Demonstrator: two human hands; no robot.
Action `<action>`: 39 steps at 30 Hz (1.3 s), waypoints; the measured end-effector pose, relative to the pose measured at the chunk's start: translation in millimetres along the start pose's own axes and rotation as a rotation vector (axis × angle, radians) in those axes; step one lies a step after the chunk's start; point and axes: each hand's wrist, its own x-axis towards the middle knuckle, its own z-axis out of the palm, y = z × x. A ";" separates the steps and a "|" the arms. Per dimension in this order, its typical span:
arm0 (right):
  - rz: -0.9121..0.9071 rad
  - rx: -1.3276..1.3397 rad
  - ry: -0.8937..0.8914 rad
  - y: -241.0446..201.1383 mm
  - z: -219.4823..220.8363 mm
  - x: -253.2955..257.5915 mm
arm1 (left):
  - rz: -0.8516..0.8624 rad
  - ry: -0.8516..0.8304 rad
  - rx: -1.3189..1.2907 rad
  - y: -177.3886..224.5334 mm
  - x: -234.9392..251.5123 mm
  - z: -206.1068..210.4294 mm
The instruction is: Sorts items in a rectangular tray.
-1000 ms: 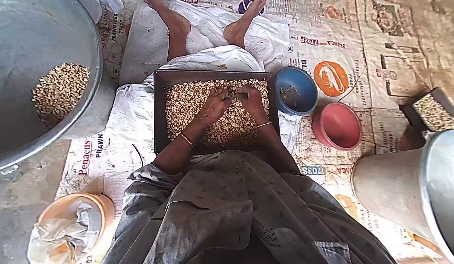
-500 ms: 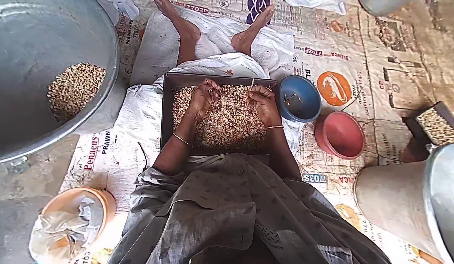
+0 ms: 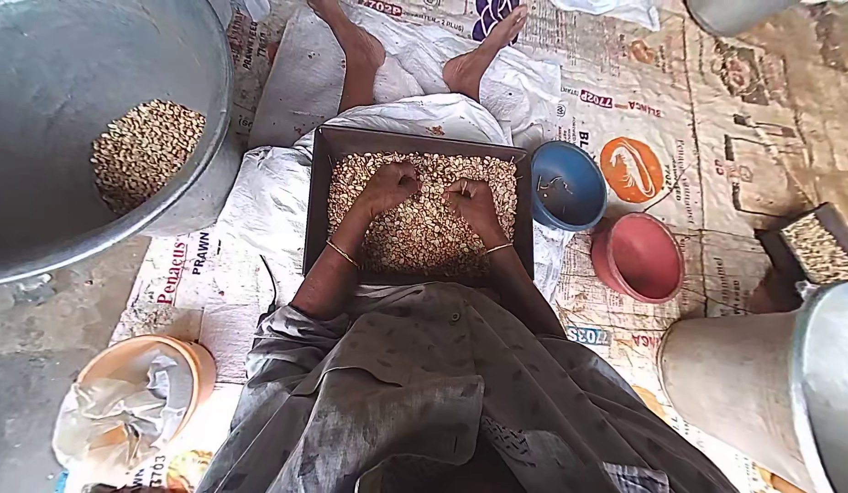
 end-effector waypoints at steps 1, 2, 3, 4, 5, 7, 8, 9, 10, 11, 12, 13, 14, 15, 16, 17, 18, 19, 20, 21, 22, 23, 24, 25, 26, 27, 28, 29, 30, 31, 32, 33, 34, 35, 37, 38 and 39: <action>0.024 0.186 0.002 2.8 -3.1 0.6 | 0.042 -0.017 -0.008 -1.8 0.2 0.3; 0.040 0.369 0.001 3.5 -7.1 0.4 | 0.073 -0.045 0.005 -2.0 0.4 0.3; 0.061 0.539 -0.003 2.7 -11.8 -0.1 | 0.089 -0.075 0.036 -1.0 0.3 0.6; 0.080 0.693 -0.015 1.0 -16.4 -0.1 | 0.087 -0.104 0.086 1.0 0.3 0.8; 0.087 0.805 -0.031 -2.0 -19.6 -0.5 | 0.082 -0.130 0.123 1.8 0.6 1.5; 0.084 0.844 -0.079 -11.3 -20.9 0.9 | 0.086 -0.146 0.156 1.3 1.7 2.4; 0.082 0.795 -0.103 -16.9 -18.7 1.9 | 0.085 -0.148 0.167 1.2 1.9 2.9; 0.074 0.713 -0.121 -22.7 -15.6 4.7 | 0.088 -0.146 0.173 1.4 2.1 2.9; 0.058 0.610 -0.129 -27.9 -11.7 9.6 | 0.097 -0.138 0.181 1.4 1.9 3.0; 0.034 0.492 -0.115 -33.0 -7.1 16.0 | 0.110 -0.132 0.192 2.0 1.2 2.9; -0.006 0.346 -0.077 -36.4 -2.0 24.4 | 0.132 -0.123 0.206 2.1 0.3 3.4; -0.042 0.164 -0.035 -39.0 1.6 33.3 | 0.157 -0.115 0.224 1.5 0.0 4.5; -0.062 -0.040 -0.004 -39.9 3.8 42.5 | 0.168 -0.119 0.245 2.2 -0.4 5.7; -0.068 -0.209 0.009 -40.4 5.5 49.4 | 0.174 -0.127 0.271 2.8 -0.4 7.1; -0.072 -0.327 0.003 -40.8 7.6 53.4 | 0.175 -0.139 0.296 4.2 -0.6 7.4; -0.085 -0.378 0.012 -40.3 11.0 54.9 | 0.178 -0.145 0.312 5.0 -0.4 6.8; -0.106 -0.391 0.044 -38.7 14.1 53.8 | 0.180 -0.150 0.318 4.3 0.0 6.4; -0.125 -0.385 0.076 -37.0 14.8 51.8 | 0.179 -0.150 0.299 2.5 0.8 6.1; -0.157 -0.385 0.093 -35.0 12.7 50.0 | 0.180 -0.138 0.249 0.7 1.5 5.4; -0.200 -0.399 0.085 -32.0 9.7 49.4 | 0.189 -0.112 0.168 -2.0 2.2 3.9; -0.224 -0.433 0.052 -29.2 7.6 48.4 | 0.202 -0.081 0.060 -5.6 2.4 1.9; -0.215 -0.484 0.005 -27.7 7.3 46.8 | 0.203 -0.056 -0.062 -8.6 1.6 -1.3; -0.202 -0.526 -0.020 -26.3 8.4 45.5 | 0.192 -0.030 -0.181 -9.9 0.6 -5.9; -0.200 -0.540 -0.015 -24.2 9.7 45.2 | 0.182 0.001 -0.296 -10.4 -0.9 -10.6; -0.196 -0.524 0.005 -22.9 10.1 45.5 | 0.180 0.040 -0.418 -12.2 -2.0 -13.8; -0.197 -0.475 0.037 -21.7 9.5 46.3 | 0.174 0.068 -0.571 -13.5 -3.4 -15.6; -0.206 -0.392 0.066 -19.4 7.9 47.8 | 0.159 0.065 -0.730 -14.1 -6.0 -18.0; -0.210 -0.277 0.082 -18.0 5.2 49.1 | 0.148 0.045 -0.850 -15.0 -8.5 -21.1; -0.215 -0.109 0.074 -16.8 2.6 49.3 | 0.141 0.029 -0.930 -15.8 -10.5 -23.7; -0.209 0.102 0.041 -16.8 0.2 49.1 | 0.140 0.021 -0.991 -16.7 -11.2 -25.0; -0.188 0.346 -0.006 -18.1 -1.0 48.1 | 0.140 0.015 -1.037 -17.5 -11.2 -25.5; -0.146 0.568 -0.061 -20.2 -2.3 46.4 | 0.134 0.011 -1.083 -17.7 -11.2 -25.6; -0.098 0.718 -0.095 -22.6 -2.7 44.8 | 0.122 0.012 -1.134 -17.7 -11.1 -25.3; -0.045 0.801 -0.109 -25.8 -2.3 43.7 | 0.111 0.030 -1.194 -16.9 -10.6 -25.0; 0.049 0.830 -0.077 -30.1 4.1 44.2 | 0.085 0.101 -1.311 -15.5 -9.0 -24.1; 0.069 0.783 -0.059 -31.7 9.5 44.2 | 0.073 0.130 -1.329 -14.9 -8.9 -25.0; 0.044 0.704 -0.043 -31.9 16.0 44.6 | 0.064 0.142 -1.320 -15.1 -9.2 -25.9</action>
